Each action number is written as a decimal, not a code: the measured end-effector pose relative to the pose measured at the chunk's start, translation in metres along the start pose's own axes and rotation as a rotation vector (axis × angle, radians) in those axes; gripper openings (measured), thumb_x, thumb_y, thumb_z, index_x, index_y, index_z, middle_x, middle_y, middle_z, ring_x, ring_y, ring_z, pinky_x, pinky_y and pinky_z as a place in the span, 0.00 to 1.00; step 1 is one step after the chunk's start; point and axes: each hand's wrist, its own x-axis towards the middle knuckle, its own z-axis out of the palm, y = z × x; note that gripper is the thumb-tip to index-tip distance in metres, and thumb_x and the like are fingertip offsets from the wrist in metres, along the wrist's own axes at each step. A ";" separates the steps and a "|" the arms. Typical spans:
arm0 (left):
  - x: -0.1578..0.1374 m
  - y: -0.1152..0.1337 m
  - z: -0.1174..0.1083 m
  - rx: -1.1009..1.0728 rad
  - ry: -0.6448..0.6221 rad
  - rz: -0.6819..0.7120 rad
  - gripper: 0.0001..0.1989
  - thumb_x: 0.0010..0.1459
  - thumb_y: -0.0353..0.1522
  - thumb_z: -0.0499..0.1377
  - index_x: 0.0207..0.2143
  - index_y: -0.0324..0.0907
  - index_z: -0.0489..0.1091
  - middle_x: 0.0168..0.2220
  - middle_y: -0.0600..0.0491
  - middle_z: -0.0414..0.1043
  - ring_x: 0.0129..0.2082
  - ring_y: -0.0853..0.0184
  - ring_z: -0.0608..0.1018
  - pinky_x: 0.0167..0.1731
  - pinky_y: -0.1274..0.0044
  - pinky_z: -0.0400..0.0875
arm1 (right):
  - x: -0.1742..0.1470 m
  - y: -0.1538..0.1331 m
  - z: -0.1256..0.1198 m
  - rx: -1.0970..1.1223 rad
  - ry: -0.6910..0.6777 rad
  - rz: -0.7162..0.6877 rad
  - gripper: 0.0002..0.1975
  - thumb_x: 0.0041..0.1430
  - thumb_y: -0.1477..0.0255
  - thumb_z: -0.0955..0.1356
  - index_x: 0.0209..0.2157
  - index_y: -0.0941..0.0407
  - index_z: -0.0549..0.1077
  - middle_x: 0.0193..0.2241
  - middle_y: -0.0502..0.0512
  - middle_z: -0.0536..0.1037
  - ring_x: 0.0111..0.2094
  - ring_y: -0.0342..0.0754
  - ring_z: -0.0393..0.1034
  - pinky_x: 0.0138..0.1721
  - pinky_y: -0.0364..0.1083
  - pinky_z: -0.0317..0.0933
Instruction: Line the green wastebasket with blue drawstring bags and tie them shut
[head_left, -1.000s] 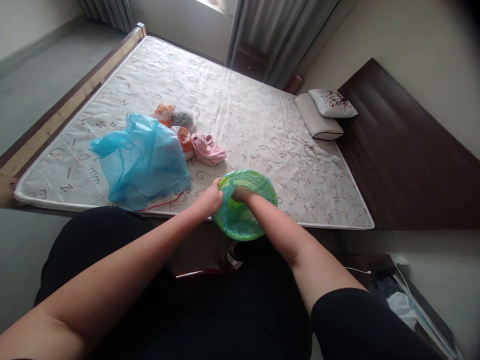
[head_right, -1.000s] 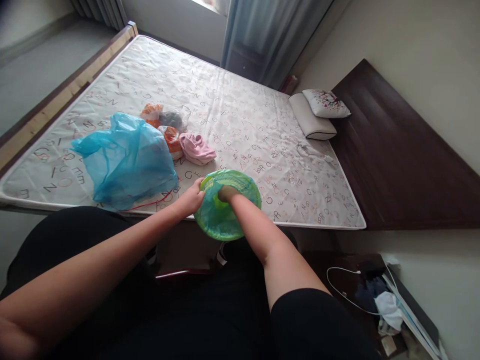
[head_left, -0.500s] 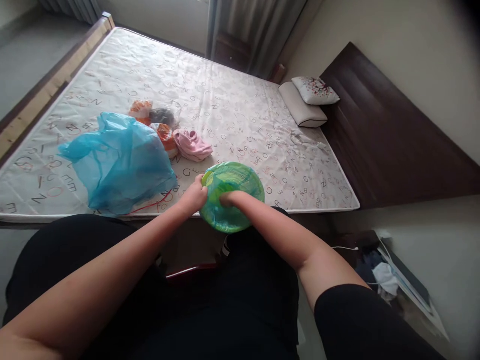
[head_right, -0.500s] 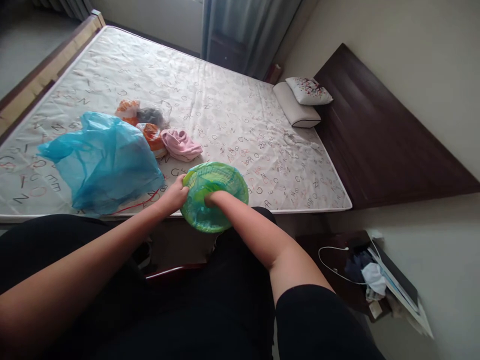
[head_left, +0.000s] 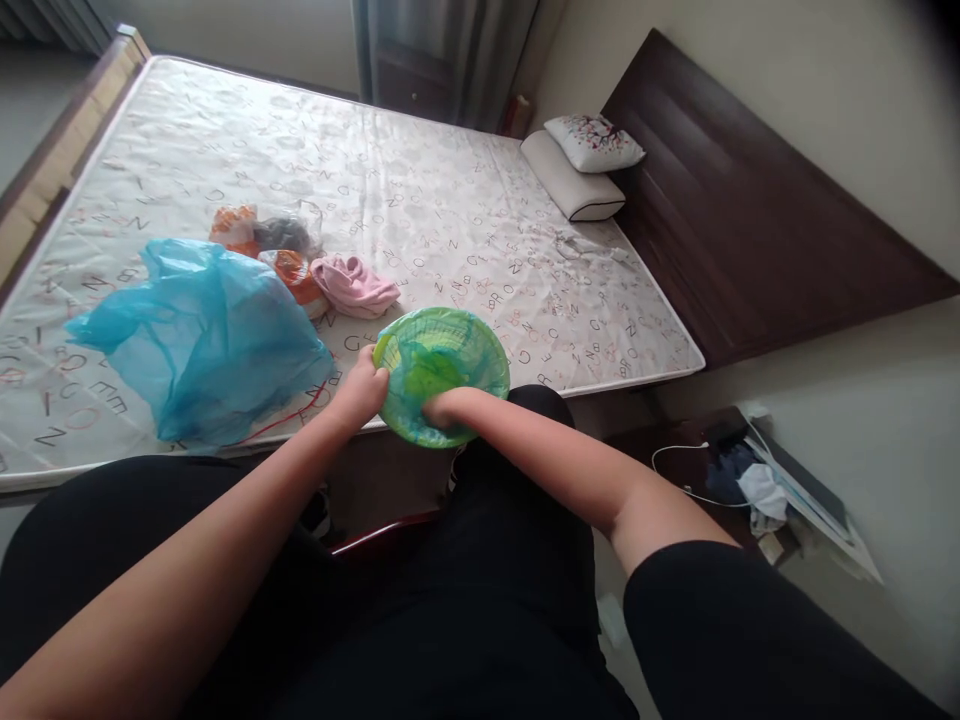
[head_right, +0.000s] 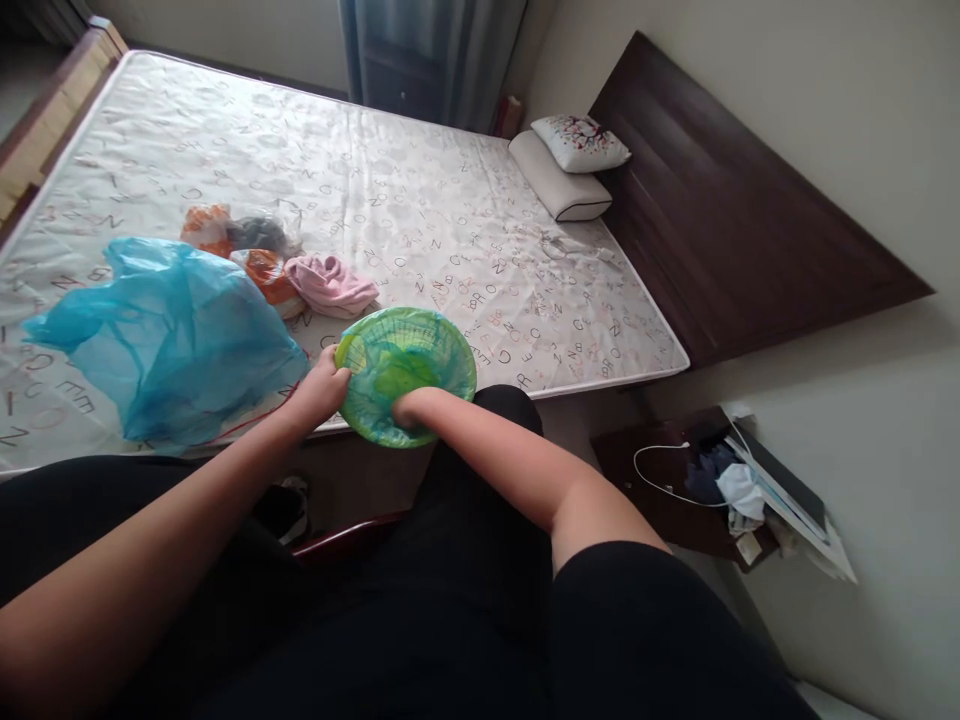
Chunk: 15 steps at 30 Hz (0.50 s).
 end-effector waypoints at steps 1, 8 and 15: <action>0.001 0.000 0.001 0.006 0.004 0.001 0.33 0.60 0.32 0.54 0.68 0.37 0.61 0.54 0.38 0.78 0.58 0.46 0.79 0.62 0.56 0.72 | -0.004 -0.002 -0.004 -0.041 -0.059 -0.007 0.09 0.48 0.84 0.75 0.31 0.57 0.82 0.28 0.57 0.83 0.33 0.54 0.80 0.43 0.51 0.75; 0.013 0.004 -0.033 0.053 -0.039 0.118 0.29 0.69 0.45 0.49 0.61 0.38 0.74 0.59 0.40 0.79 0.61 0.48 0.78 0.63 0.63 0.71 | -0.020 -0.009 -0.046 -0.012 0.213 -0.117 0.16 0.73 0.74 0.61 0.52 0.55 0.80 0.50 0.60 0.85 0.52 0.55 0.79 0.56 0.52 0.69; 0.065 -0.026 -0.086 0.323 -0.031 0.156 0.25 0.67 0.44 0.53 0.55 0.41 0.79 0.55 0.43 0.83 0.56 0.53 0.82 0.62 0.67 0.71 | -0.010 -0.004 -0.063 0.274 0.529 -0.231 0.15 0.70 0.74 0.62 0.48 0.55 0.79 0.39 0.55 0.85 0.42 0.51 0.80 0.50 0.48 0.70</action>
